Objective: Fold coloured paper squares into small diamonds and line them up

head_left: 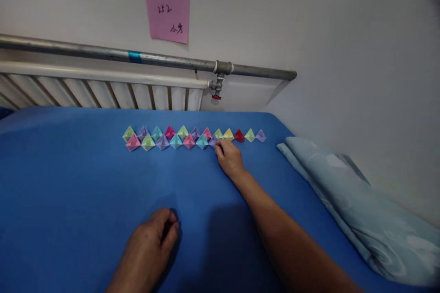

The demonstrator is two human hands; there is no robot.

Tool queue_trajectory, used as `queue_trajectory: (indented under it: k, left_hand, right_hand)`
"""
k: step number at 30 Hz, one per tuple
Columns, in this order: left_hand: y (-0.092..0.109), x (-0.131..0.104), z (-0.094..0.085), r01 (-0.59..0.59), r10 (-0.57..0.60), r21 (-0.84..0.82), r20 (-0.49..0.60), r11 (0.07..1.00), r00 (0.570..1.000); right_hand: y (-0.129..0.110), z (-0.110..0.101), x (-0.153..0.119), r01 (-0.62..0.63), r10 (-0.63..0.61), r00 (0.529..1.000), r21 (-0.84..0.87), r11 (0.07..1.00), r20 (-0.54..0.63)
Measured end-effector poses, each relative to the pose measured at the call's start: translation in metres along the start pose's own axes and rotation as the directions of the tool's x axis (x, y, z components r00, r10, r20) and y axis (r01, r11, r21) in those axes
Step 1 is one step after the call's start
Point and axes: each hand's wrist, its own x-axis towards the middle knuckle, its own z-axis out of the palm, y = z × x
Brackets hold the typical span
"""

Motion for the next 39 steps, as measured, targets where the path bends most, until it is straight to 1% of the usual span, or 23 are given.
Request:
queue_trajectory:
  k: [3,6,9,12,19,24,32,39]
  left_hand:
    - [-0.001,0.0,0.0,-0.013,0.013,-0.009,-0.009,1.0,1.0]
    - [-0.002,0.0,0.0,-0.021,0.021,-0.018,-0.016,1.0,1.0]
    - [-0.002,0.0,0.0,-0.027,0.027,-0.012,-0.005,1.0,1.0]
    - [-0.003,-0.001,-0.001,-0.033,0.033,-0.004,-0.016,0.999,0.999]
    - [-0.007,0.0,0.002,-0.063,0.063,-0.002,-0.047,0.998,0.997]
    - [-0.009,0.002,0.003,-0.06,0.06,0.009,-0.021,0.998,0.998]
    - [-0.008,0.0,0.003,-0.06,0.059,-0.004,-0.062,0.998,0.996]
    - [-0.006,0.0,0.003,-0.078,0.078,0.011,-0.056,0.997,0.995]
  right_hand:
    - [0.001,-0.003,-0.004,-0.026,0.026,1.0,0.002,1.0,-0.009]
    - [0.001,-0.009,-0.015,-0.046,0.046,0.999,-0.015,0.999,-0.002]
    - [-0.001,-0.015,-0.026,-0.027,0.029,0.998,-0.043,0.999,0.05]
    - [-0.004,-0.016,-0.031,-0.001,0.008,0.995,-0.072,0.997,0.099]
    - [-0.006,-0.011,-0.024,-0.002,0.024,0.99,-0.153,0.988,0.14]
    - [-0.006,-0.01,-0.021,-0.007,0.038,0.987,-0.2,0.98,0.154]
    - [-0.008,-0.008,-0.018,-0.005,0.044,0.985,-0.225,0.974,0.166]
    - [-0.009,-0.006,-0.015,-0.002,0.039,0.986,-0.225,0.974,0.16]
